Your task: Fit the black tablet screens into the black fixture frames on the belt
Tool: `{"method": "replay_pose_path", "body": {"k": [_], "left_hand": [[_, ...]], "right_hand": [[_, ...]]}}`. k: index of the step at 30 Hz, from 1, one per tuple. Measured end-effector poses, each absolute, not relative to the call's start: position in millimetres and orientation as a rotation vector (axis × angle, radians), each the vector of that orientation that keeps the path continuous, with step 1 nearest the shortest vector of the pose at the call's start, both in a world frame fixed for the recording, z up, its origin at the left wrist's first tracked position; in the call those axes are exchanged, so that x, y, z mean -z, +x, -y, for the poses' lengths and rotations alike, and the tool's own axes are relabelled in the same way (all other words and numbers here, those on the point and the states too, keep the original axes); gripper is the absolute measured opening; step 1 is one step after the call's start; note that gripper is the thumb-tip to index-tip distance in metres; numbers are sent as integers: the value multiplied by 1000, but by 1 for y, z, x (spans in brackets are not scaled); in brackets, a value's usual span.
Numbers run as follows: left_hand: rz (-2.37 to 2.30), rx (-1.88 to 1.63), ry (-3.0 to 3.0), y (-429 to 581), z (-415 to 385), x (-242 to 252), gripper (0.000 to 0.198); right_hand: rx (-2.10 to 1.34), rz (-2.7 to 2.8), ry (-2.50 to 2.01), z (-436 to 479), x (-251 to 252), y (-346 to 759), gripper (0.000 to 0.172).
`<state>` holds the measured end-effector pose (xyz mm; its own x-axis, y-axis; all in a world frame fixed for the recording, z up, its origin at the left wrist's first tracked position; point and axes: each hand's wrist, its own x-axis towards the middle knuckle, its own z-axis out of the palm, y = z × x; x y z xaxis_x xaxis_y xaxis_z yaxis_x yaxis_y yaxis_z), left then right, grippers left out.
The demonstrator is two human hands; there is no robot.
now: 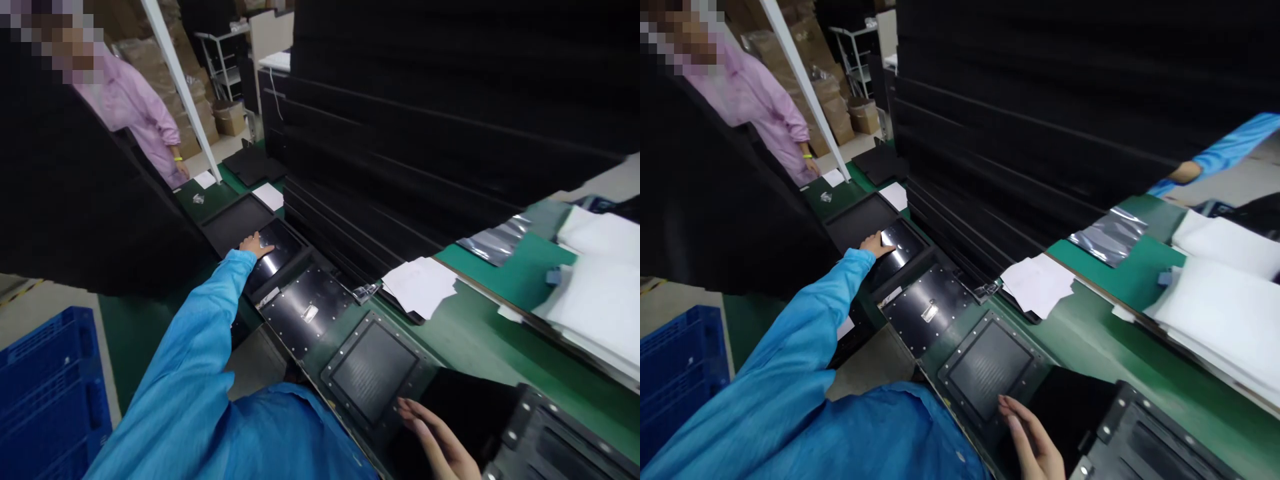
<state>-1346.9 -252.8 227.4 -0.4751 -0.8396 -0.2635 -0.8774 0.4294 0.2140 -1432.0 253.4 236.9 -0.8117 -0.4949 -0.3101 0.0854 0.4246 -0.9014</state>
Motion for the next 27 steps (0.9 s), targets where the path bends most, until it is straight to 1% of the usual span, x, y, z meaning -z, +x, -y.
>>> {"method": "replay_pose_path", "body": {"k": [2,5,8,15,18,21,24,27], "left_hand": [[-2528,-444,-1424,-1351,228,-210,74],[-2570,-370,-1404,-1346,181,-185,65],[-2658,-233,-1411,-1338,149,-173,63],[-2787,-72,-1385,-1339,143,-176,50],[-2743,-61,-1538,-1343,144,-175,50],[-2785,-45,-1580,-1351,126,-184,51],[-2886,6,-1560,-1364,73,-205,47],[-2863,-98,-1409,-1378,-4,-224,43]], "right_hand": [[1359,-2156,-384,-252,-239,-1426,48],[1365,-2197,-366,-261,-241,-1420,49],[1394,-2230,-291,-276,-242,-1416,49],[1529,-2251,-213,-307,-250,-1414,49],[1650,-2261,-224,-334,-258,-1422,44],[1799,-2284,-167,-381,-261,-1432,42],[1999,-2275,-1,-443,-245,-1454,41],[2349,-2052,271,-502,-210,-1510,36]]}}
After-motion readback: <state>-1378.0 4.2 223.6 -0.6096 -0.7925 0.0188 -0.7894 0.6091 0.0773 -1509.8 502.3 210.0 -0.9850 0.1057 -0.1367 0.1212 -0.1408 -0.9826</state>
